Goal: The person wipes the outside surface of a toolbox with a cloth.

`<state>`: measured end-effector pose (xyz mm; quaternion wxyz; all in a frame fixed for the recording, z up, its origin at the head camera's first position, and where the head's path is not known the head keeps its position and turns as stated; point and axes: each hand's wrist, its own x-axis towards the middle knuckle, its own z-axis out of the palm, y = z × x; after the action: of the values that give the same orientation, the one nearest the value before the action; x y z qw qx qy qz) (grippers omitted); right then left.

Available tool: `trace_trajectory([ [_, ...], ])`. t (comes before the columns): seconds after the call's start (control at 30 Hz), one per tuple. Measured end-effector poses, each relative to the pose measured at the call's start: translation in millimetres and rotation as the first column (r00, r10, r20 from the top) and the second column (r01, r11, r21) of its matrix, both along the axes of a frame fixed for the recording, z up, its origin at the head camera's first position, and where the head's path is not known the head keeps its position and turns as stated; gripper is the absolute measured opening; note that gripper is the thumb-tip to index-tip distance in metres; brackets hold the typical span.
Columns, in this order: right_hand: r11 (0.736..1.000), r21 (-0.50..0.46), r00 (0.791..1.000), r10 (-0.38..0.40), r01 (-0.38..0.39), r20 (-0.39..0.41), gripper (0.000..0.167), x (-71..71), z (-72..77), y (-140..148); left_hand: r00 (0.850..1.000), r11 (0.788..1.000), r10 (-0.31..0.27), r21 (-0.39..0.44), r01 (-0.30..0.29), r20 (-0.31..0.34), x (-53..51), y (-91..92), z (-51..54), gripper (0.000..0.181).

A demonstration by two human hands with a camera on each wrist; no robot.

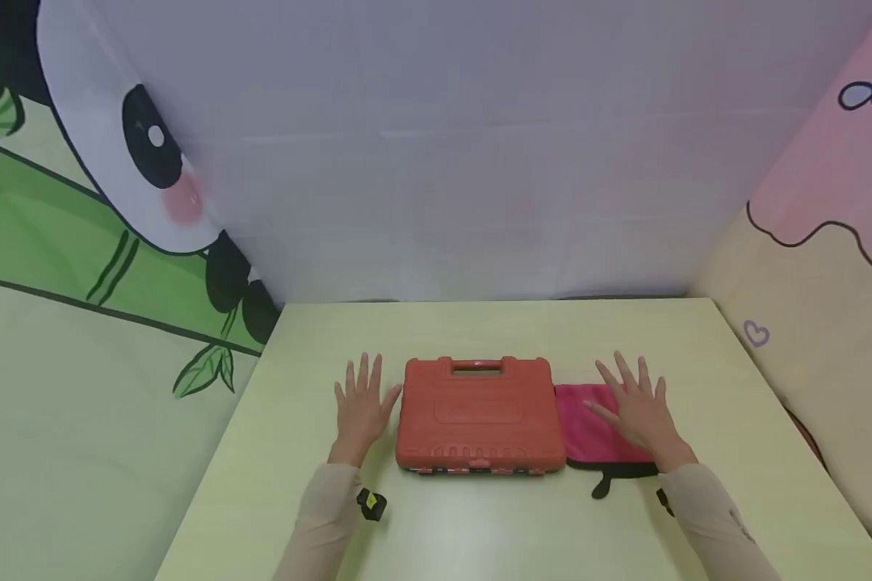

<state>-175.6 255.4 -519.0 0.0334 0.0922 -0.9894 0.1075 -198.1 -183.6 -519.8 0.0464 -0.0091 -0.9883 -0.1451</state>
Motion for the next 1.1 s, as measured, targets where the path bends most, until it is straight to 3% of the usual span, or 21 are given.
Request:
trace_trajectory([
  [0.1,1.0,-0.001,1.0,0.016,-0.016,0.003,0.075,0.0,0.8,2,1.0,0.985,-0.01,0.17,0.005,0.026,-0.1,5.2,-3.5,0.068],
  [0.23,1.0,-0.004,1.0,0.022,-0.022,0.011,0.072,5.0,-0.2,5,0.998,0.916,0.002,0.4,-0.026,0.059,0.9,12.3,-6.2,0.066],
  [0.43,1.0,-0.021,0.997,0.024,-0.022,0.072,0.072,10.0,-2.3,8,0.991,0.829,0.119,0.544,-0.131,0.057,-0.5,22.2,-9.5,0.061],
  [0.57,0.995,-0.085,0.992,0.057,-0.048,0.109,0.073,12.4,-8.9,13,0.972,0.745,0.182,0.624,-0.234,0.147,0.3,30.4,-10.9,0.059],
  [0.67,0.985,-0.139,0.981,0.124,-0.103,0.153,0.07,16.9,-13.5,17,0.955,0.71,0.211,0.64,-0.296,0.207,1.3,38.5,-14.7,0.061],
  [0.7,0.981,-0.144,0.973,0.151,-0.127,0.172,0.069,18.9,-15.1,19,0.954,0.707,0.214,0.641,-0.3,0.212,1.5,41.2,-17.1,0.062],
  [0.73,0.977,-0.151,0.965,0.177,-0.149,0.194,0.068,21.0,-16.9,20,0.955,0.719,0.208,0.628,-0.297,0.213,1.6,43.6,-19.9,0.064],
  [0.8,0.969,-0.166,0.945,0.219,-0.182,0.244,0.066,25.4,-20.2,23,0.96,0.765,0.182,0.584,-0.273,0.211,1.5,48.0,-26.6,0.07],
  [0.93,0.957,-0.214,0.904,0.259,-0.194,0.341,0.07,31.9,-26.6,26,0.971,0.818,0.118,0.535,-0.213,0.207,0.2,52.6,-38.2,0.077],
  [1.1,0.956,-0.232,0.89,0.26,-0.182,0.374,0.083,32.2,-32.8,30,0.967,0.786,0.095,0.578,-0.219,0.238,-4.0,55.4,-41.4,0.078],
])
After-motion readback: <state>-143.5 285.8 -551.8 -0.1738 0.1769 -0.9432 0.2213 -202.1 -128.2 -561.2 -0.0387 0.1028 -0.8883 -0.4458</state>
